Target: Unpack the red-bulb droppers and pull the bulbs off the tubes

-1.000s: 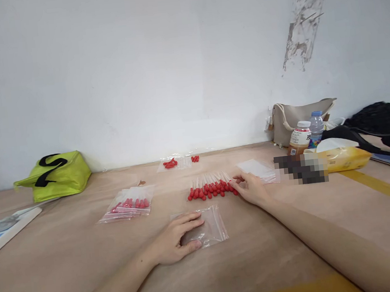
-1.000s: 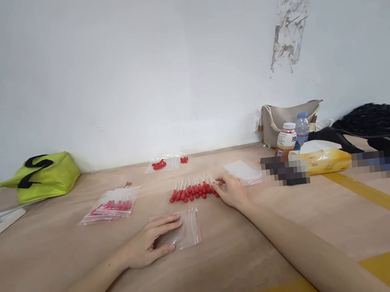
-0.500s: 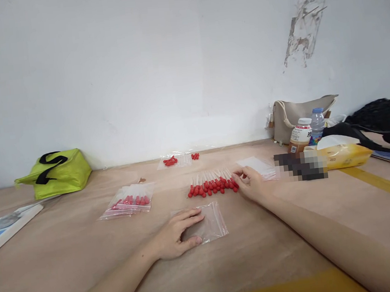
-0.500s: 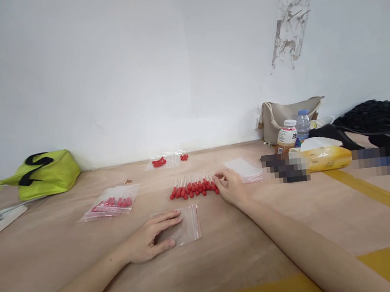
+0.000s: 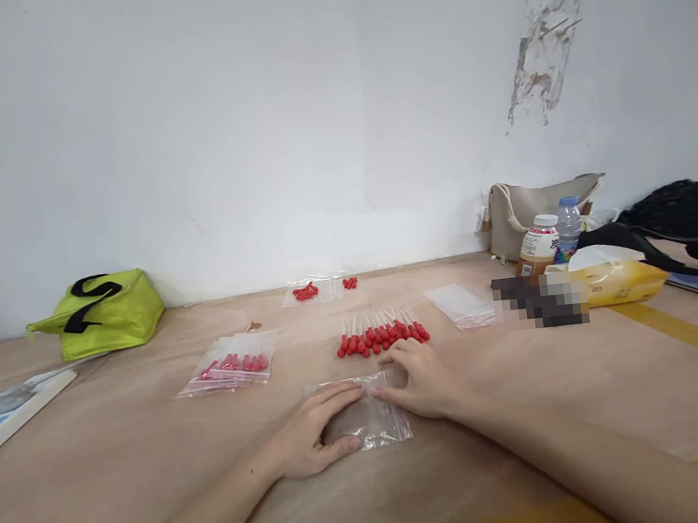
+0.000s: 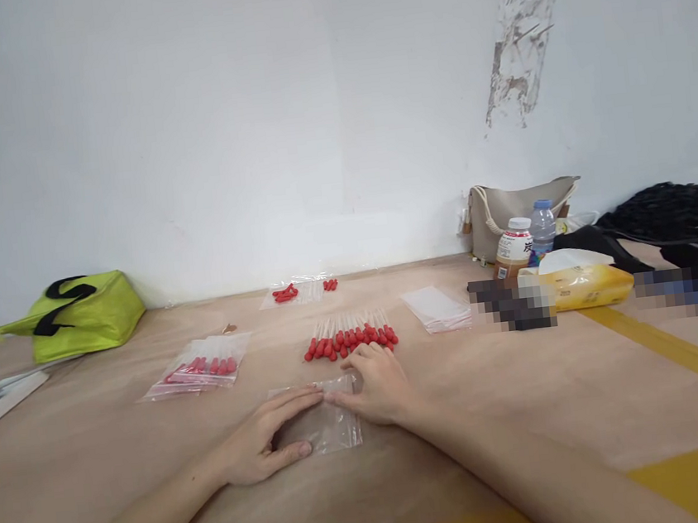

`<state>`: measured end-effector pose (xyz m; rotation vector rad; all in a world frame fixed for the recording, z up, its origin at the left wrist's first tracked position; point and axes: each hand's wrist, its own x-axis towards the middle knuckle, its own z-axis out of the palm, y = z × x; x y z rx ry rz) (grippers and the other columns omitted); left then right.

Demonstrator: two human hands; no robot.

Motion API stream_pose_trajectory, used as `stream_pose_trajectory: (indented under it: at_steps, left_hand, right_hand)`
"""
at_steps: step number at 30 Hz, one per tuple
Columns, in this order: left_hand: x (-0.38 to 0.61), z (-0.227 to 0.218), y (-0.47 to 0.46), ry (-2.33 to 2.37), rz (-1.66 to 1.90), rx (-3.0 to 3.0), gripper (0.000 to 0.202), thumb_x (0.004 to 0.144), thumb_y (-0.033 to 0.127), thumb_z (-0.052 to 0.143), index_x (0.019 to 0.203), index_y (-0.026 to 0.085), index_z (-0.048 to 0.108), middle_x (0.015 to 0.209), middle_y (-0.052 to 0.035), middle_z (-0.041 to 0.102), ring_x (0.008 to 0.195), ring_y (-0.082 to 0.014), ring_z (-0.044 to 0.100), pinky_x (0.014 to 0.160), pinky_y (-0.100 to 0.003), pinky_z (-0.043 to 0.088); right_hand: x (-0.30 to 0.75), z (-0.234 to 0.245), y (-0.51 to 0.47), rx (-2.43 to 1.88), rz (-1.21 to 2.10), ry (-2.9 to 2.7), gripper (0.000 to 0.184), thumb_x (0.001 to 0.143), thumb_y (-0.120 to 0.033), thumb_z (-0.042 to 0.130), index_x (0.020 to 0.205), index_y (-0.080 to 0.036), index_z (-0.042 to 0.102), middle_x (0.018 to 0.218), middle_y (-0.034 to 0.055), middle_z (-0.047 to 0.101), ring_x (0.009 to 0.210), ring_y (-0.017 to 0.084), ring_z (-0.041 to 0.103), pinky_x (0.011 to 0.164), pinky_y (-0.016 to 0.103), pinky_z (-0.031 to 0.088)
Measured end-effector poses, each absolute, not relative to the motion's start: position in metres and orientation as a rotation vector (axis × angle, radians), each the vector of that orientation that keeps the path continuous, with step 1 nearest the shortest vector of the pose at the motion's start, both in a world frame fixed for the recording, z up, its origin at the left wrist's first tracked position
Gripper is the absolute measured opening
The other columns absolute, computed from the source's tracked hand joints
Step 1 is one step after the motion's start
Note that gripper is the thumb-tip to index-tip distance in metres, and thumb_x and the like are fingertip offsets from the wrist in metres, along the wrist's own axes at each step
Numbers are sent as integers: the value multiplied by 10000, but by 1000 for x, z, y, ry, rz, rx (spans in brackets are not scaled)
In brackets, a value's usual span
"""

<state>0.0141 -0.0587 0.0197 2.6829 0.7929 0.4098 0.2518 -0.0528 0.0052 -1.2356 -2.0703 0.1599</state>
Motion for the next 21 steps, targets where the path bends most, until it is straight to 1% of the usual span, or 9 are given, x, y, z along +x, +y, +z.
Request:
stream_pose_trajectory:
  at_steps: [2, 4, 6, 8, 11, 15, 18, 19, 21]
  left_hand:
    - [16, 22, -61, 772, 447, 2671, 563, 811, 393, 502, 1322, 254, 311, 1335, -57, 400, 1222, -217, 358, 1008, -396, 314]
    - [17, 23, -62, 759, 501, 2653, 509, 825, 368, 484, 1302, 259, 343, 1319, -50, 418, 1205, -210, 379, 998, -381, 328]
    - [17, 23, -61, 777, 596, 2614, 420, 851, 337, 444, 1261, 258, 401, 1281, -43, 458, 1177, -200, 411, 987, -363, 341]
    - [16, 20, -56, 861, 767, 2533, 351, 877, 319, 391, 1215, 248, 450, 1233, -41, 501, 1146, -191, 442, 979, -354, 349]
    - [13, 13, -46, 1061, 1074, 2332, 325, 893, 337, 341, 1163, 216, 476, 1165, -61, 543, 1091, -192, 483, 950, -366, 371]
    - [12, 8, -36, 1211, 1208, 2193, 311, 867, 377, 388, 1089, 193, 502, 1094, -71, 570, 996, -188, 533, 898, -366, 407]
    - [14, 10, -39, 1249, 1074, 2247, 299, 848, 379, 429, 1089, 219, 505, 1109, -56, 560, 984, -187, 530, 869, -358, 424]
    - [14, 11, -42, 1243, 1018, 2279, 298, 845, 377, 435, 1095, 229, 502, 1119, -55, 553, 990, -192, 525, 849, -353, 436]
    - [14, 15, -47, 1200, 927, 2354, 291, 845, 367, 438, 1099, 241, 501, 1129, -56, 540, 1006, -200, 513, 820, -344, 450]
  right_hand:
    - [249, 5, -50, -1411, 149, -2043, 455, 571, -536, 669, 847, -181, 602, 869, 66, 573, 860, 215, 501, 763, 347, 387]
    - [246, 3, -49, -1494, 207, -2063, 457, 510, -538, 702, 777, -186, 588, 842, 55, 567, 842, 216, 496, 729, 336, 382]
    - [244, 0, -49, -1486, 298, -2073, 364, 545, -479, 701, 720, -194, 558, 768, 24, 566, 782, 189, 503, 692, 308, 376]
    - [247, -1, -47, -1378, 449, -2054, 235, 646, -388, 642, 694, -197, 514, 666, -13, 542, 667, 139, 498, 620, 261, 371]
    - [268, 7, -29, -1106, 635, -1917, 187, 721, -370, 550, 758, -206, 468, 631, -33, 509, 556, 102, 473, 516, 217, 365]
    - [335, 33, 17, -1174, 258, -1299, 292, 686, -390, 537, 884, -203, 430, 765, 1, 524, 602, 127, 506, 549, 257, 412]
    - [387, 40, 45, -1697, -83, -989, 237, 680, -290, 532, 888, -193, 474, 817, 26, 544, 740, 152, 520, 676, 287, 406]
    - [399, 37, 50, -1905, -116, -971, 207, 689, -271, 512, 883, -200, 496, 822, 29, 553, 776, 160, 520, 712, 303, 396]
    - [412, 27, 55, -2043, -116, -916, 213, 664, -224, 505, 870, -180, 540, 812, 72, 564, 829, 218, 509, 754, 391, 364]
